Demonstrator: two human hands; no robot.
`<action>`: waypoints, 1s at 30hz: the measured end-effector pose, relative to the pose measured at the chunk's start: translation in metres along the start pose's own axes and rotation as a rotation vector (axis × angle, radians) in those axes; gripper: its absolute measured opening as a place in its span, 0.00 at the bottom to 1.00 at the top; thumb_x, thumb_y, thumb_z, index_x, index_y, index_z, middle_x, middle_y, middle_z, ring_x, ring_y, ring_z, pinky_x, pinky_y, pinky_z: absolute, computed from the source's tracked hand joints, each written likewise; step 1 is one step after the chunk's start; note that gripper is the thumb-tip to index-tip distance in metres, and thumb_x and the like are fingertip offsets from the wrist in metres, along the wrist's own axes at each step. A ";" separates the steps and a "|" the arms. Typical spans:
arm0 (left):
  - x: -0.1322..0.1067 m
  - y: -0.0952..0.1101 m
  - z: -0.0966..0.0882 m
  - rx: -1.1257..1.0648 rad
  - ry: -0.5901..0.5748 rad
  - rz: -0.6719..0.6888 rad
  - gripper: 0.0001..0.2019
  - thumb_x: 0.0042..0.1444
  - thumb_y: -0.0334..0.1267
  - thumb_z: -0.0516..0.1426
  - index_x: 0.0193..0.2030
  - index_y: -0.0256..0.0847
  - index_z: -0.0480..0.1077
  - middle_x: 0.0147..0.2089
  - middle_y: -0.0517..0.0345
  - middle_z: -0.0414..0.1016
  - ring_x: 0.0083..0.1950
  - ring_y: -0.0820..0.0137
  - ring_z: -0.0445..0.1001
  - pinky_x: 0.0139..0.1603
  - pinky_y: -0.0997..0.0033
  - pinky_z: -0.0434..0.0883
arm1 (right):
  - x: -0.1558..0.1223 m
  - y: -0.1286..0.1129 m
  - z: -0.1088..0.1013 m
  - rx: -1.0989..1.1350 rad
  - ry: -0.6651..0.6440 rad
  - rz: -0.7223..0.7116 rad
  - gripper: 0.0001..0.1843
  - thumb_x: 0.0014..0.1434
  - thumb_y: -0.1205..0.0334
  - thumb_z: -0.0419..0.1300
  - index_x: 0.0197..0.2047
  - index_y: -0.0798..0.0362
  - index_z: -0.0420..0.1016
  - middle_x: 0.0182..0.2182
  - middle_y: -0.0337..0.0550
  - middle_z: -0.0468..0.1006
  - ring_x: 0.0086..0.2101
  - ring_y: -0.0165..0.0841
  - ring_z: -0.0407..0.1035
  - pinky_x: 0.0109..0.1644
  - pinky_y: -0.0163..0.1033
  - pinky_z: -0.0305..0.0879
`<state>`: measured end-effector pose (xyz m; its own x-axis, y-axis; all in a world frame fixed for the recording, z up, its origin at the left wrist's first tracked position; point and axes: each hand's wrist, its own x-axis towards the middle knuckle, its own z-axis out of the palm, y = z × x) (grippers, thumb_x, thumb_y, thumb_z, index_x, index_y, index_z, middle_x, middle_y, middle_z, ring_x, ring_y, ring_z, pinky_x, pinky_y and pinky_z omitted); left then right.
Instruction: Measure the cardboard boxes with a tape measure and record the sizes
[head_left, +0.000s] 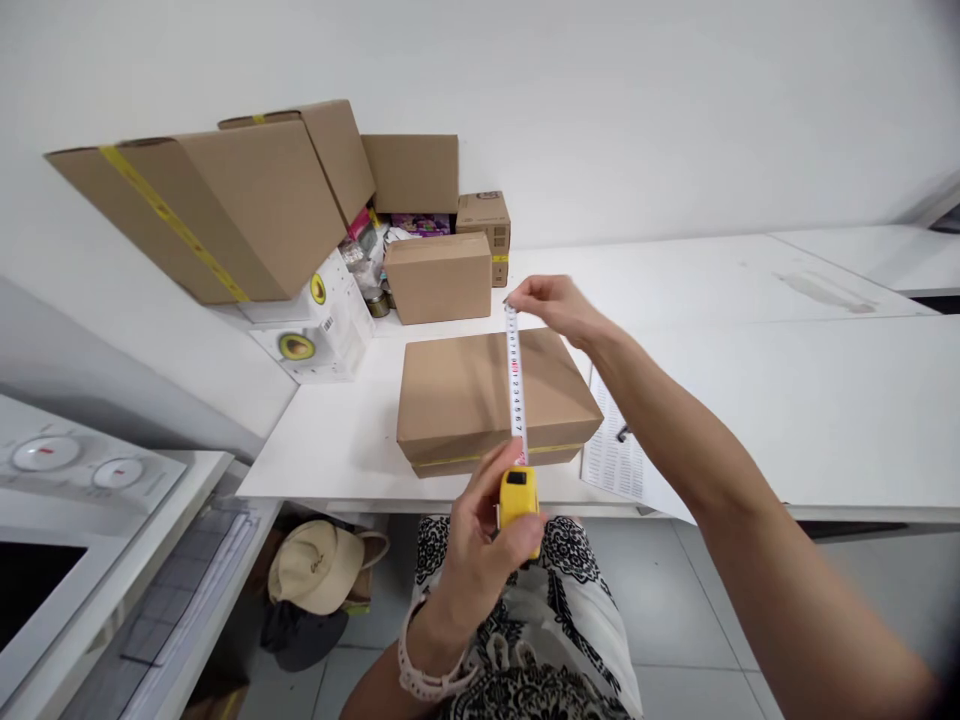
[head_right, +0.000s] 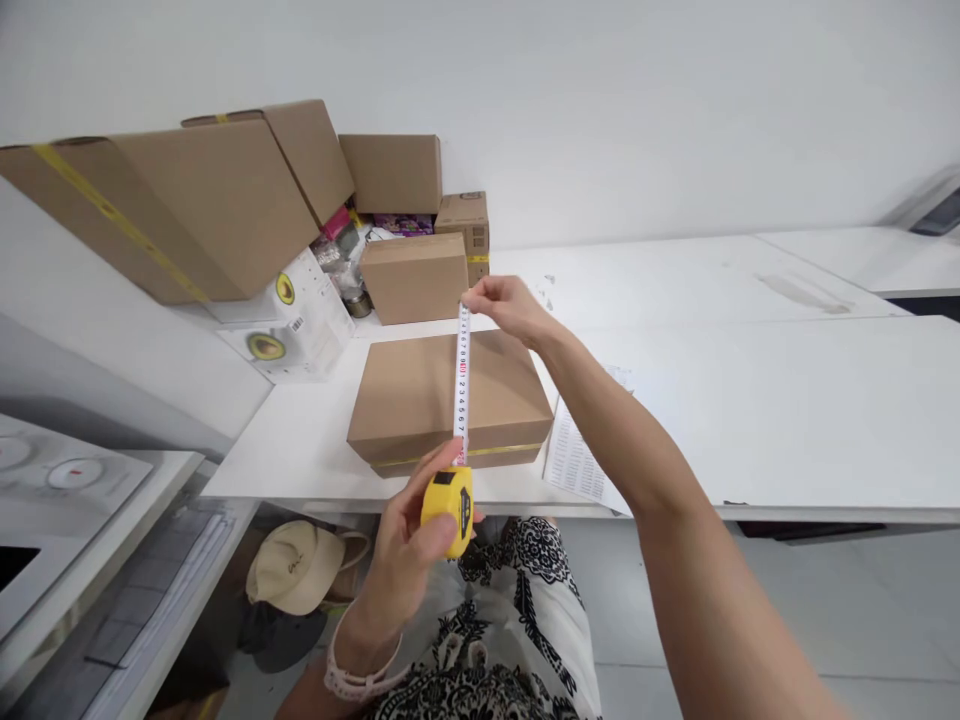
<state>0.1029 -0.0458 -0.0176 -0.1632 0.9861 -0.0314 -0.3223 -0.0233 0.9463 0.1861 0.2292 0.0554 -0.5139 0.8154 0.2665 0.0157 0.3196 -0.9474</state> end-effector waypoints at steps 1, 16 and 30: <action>-0.003 0.001 -0.006 0.065 -0.044 0.022 0.30 0.53 0.42 0.64 0.64 0.50 0.72 0.69 0.47 0.62 0.40 0.66 0.76 0.38 0.65 0.77 | -0.008 -0.009 -0.005 0.028 0.050 -0.066 0.11 0.51 0.57 0.72 0.26 0.52 0.76 0.29 0.43 0.78 0.36 0.36 0.72 0.46 0.46 0.68; -0.049 -0.030 -0.113 0.408 -0.304 -0.305 0.65 0.46 0.31 0.63 0.75 0.54 0.14 0.63 0.48 0.69 0.44 0.66 0.72 0.42 0.70 0.68 | -0.271 0.084 0.009 0.408 0.365 0.420 0.32 0.57 0.52 0.69 0.64 0.36 0.72 0.38 0.41 0.74 0.38 0.36 0.70 0.48 0.46 0.71; -0.001 -0.002 -0.160 0.135 -0.246 -0.226 0.59 0.49 0.48 0.67 0.78 0.51 0.34 0.55 0.45 0.76 0.32 0.72 0.70 0.28 0.75 0.66 | -0.241 0.067 0.023 0.488 0.283 0.416 0.48 0.53 0.52 0.72 0.73 0.41 0.58 0.34 0.38 0.74 0.35 0.34 0.69 0.47 0.45 0.71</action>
<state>-0.0454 -0.0734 -0.0710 0.1330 0.9742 -0.1822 -0.1954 0.2060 0.9588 0.2915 0.0426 -0.0763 -0.3052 0.9384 -0.1619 -0.2587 -0.2453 -0.9343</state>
